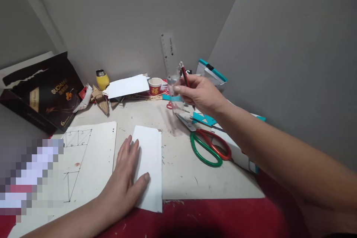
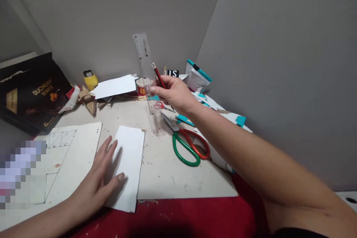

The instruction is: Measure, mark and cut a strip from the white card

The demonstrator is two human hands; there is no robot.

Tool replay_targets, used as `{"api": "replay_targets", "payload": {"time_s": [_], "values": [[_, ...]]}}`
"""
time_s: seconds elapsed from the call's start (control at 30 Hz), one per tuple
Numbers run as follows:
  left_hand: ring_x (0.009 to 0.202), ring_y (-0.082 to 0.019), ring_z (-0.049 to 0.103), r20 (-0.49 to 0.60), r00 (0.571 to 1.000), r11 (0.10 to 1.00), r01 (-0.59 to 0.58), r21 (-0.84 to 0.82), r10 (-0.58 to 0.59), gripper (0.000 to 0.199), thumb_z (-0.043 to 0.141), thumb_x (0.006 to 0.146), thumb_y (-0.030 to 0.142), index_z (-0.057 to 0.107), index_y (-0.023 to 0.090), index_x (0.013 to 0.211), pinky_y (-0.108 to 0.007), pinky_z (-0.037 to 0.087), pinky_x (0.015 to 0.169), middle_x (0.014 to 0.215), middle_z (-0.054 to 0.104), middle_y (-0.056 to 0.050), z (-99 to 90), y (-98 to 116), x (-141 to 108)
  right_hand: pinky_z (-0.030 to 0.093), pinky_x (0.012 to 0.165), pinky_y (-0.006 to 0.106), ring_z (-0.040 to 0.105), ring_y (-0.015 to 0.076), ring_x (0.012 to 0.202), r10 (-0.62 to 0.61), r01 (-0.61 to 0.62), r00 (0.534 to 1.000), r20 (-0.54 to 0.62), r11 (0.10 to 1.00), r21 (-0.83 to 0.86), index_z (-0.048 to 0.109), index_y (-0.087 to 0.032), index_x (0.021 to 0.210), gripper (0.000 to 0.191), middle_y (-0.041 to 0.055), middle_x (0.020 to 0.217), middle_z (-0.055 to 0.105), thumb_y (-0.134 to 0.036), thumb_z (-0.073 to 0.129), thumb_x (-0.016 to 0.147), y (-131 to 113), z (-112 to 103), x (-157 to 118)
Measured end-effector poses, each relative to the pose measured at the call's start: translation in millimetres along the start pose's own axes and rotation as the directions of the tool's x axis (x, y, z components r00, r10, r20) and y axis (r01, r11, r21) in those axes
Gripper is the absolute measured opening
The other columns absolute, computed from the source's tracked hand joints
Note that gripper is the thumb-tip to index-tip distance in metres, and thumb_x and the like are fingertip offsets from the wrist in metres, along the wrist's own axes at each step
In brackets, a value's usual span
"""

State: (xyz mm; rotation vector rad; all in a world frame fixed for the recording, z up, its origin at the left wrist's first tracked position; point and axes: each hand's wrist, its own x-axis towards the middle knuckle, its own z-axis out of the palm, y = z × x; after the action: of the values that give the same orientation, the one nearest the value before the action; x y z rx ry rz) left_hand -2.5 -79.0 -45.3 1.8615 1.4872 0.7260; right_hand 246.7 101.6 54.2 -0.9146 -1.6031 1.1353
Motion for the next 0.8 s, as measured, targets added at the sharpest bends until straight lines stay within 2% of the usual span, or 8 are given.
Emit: {"api": "replay_targets", "payload": {"time_s": [0.1,0.23,0.37,0.5,0.6,0.7,0.77,0.8], "values": [[0.147,-0.033,-0.011,0.110,0.989,0.985,-0.112,0.134,0.098,0.080,0.059,0.087,0.046,0.016,0.033,0.153,-0.059,-0.003,0.117,0.164,-0.002,-0.001,0.0,-2.0,-0.4,0.016,0.041,0.022,0.029,0.0040,0.043,0.183,-0.184,0.983,0.018,0.976,0.117,0.056,-0.020,0.080,0.027,-0.0067,0.061,0.051,-0.036,0.076,0.070,3.9,-2.3,-26.2],[0.147,-0.038,-0.003,0.208,0.973,0.956,-0.154,0.250,0.102,0.088,0.064,0.081,0.054,0.022,0.024,0.152,-0.059,0.000,0.117,0.162,0.005,-0.009,0.9,-0.8,4.1,0.013,0.039,0.021,0.026,0.0034,0.041,0.309,-0.320,0.946,0.095,0.938,0.131,0.055,-0.019,0.081,0.031,-0.0053,0.062,0.056,-0.041,0.074,0.072,13.1,1.0,-55.4],[0.147,-0.039,0.001,0.242,0.968,0.947,-0.140,0.290,0.069,0.089,0.063,0.079,0.057,0.028,0.018,0.151,-0.059,0.004,0.117,0.159,0.008,-0.016,3.5,3.5,10.8,0.013,0.039,0.021,0.025,0.0035,0.041,0.384,-0.404,0.909,0.163,0.907,0.117,0.057,-0.018,0.080,0.034,-0.0049,0.062,0.056,-0.046,0.074,0.070,16.5,10.7,-72.1],[0.147,-0.039,0.003,0.229,0.971,0.962,-0.124,0.244,0.067,0.088,0.068,0.076,0.054,0.035,0.017,0.148,-0.060,0.002,0.117,0.158,0.013,-0.018,2.2,7.0,15.2,0.015,0.039,0.021,0.030,0.0048,0.041,0.445,-0.466,0.872,0.206,0.882,0.068,0.063,-0.017,0.084,0.037,-0.0036,0.060,0.056,-0.048,0.075,0.069,17.3,19.4,-79.6],[0.147,-0.038,0.013,0.188,0.980,0.985,-0.099,0.142,0.071,0.081,0.068,0.077,0.054,0.042,0.020,0.145,-0.059,0.005,0.117,0.158,0.024,-0.017,-6.1,7.7,16.0,0.021,0.042,0.022,0.034,0.0059,0.045,0.444,-0.460,0.857,0.262,0.888,0.002,0.064,-0.016,0.085,0.037,-0.0038,0.061,0.055,-0.050,0.073,0.072,17.6,20.8,-82.8],[0.147,-0.033,0.020,0.030,0.998,0.999,-0.052,-0.007,0.052,0.078,0.060,0.085,0.052,0.029,0.023,0.151,-0.056,0.014,0.118,0.160,0.025,-0.014,-19.4,9.8,15.8,0.028,0.047,0.022,0.036,0.0069,0.050,0.389,-0.378,0.845,0.368,0.920,-0.104,0.063,-0.016,0.076,0.036,-0.0041,0.061,0.052,-0.052,0.066,0.080,14.8,20.0,-85.3],[0.145,-0.029,0.023,-0.113,0.994,0.992,-0.028,-0.127,0.013,0.078,0.055,0.090,0.050,0.016,0.028,0.153,-0.052,0.021,0.117,0.162,0.018,-0.011,-28.5,13.8,16.5,0.032,0.052,0.023,0.040,0.0082,0.055,0.372,-0.328,0.797,0.476,0.928,-0.176,0.062,-0.016,0.073,0.038,-0.0030,0.062,0.052,-0.052,0.061,0.085,11.2,21.0,-86.5],[0.143,-0.028,0.030,-0.160,0.987,0.981,-0.017,-0.191,-0.014,0.076,0.054,0.091,0.049,0.014,0.030,0.152,-0.049,0.027,0.115,0.162,0.020,-0.010,-32.5,16.5,17.2,0.034,0.055,0.023,0.042,0.0090,0.057,0.375,-0.319,0.759,0.532,0.927,-0.198,0.062,-0.015,0.074,0.039,-0.0024,0.063,0.054,-0.052,0.060,0.086,9.2,22.3,-87.1]]}}
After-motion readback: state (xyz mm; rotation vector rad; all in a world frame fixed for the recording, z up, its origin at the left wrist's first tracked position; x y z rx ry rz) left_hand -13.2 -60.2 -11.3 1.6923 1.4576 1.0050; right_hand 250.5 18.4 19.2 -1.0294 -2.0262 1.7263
